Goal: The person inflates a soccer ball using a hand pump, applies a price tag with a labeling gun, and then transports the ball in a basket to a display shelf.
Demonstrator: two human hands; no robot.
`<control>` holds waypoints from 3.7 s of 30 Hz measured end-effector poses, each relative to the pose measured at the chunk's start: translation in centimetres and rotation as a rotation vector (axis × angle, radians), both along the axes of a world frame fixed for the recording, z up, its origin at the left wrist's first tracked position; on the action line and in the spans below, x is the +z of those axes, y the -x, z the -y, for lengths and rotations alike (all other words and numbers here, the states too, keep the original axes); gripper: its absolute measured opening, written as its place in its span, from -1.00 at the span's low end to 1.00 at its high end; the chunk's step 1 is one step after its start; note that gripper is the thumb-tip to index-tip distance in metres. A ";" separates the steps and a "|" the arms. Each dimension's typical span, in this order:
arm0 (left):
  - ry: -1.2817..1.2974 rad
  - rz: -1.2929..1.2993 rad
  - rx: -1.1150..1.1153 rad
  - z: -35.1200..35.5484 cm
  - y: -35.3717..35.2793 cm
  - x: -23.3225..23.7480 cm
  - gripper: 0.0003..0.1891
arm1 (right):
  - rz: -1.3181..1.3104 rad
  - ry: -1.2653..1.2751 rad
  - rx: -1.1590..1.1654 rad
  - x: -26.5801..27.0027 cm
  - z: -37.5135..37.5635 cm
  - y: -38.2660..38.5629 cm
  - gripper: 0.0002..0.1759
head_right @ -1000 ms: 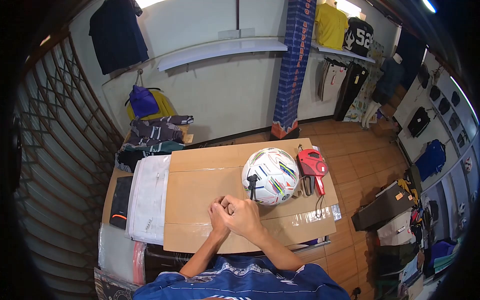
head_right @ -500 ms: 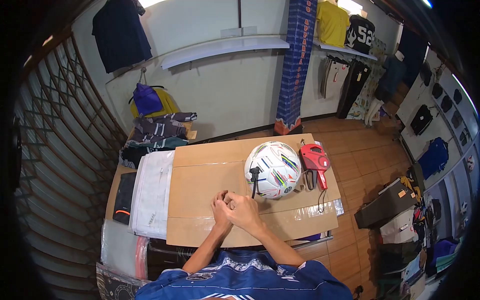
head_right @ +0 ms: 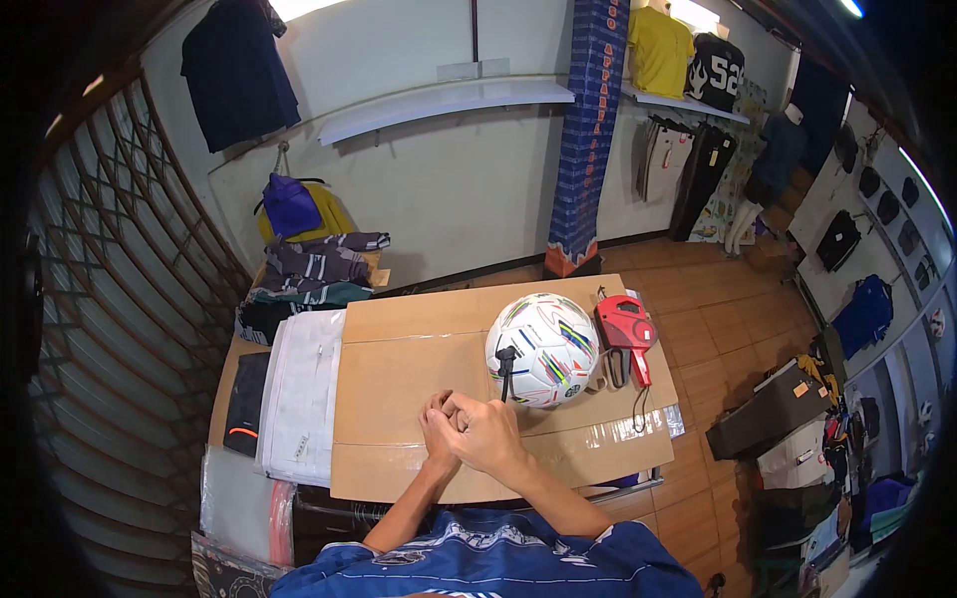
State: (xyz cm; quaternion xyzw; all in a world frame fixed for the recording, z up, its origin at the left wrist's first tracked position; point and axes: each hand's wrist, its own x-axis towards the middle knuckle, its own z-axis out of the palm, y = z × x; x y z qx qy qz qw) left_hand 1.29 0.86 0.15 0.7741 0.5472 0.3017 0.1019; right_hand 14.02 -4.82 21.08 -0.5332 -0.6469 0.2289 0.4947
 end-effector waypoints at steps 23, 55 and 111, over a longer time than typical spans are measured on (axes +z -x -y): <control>0.008 -0.019 0.021 0.3 -0.3 0.8 -0.56 | -0.026 -0.066 0.043 6.7 4.4 -1.5 -0.78; -0.049 -0.023 0.021 0.3 -0.3 0.1 -0.56 | -0.020 -0.069 0.144 7.2 3.7 -2.0 -0.80; 0.162 0.430 -0.011 0.1 -0.2 0.1 -0.59 | 0.030 0.029 0.080 -1.5 -0.2 0.2 -0.70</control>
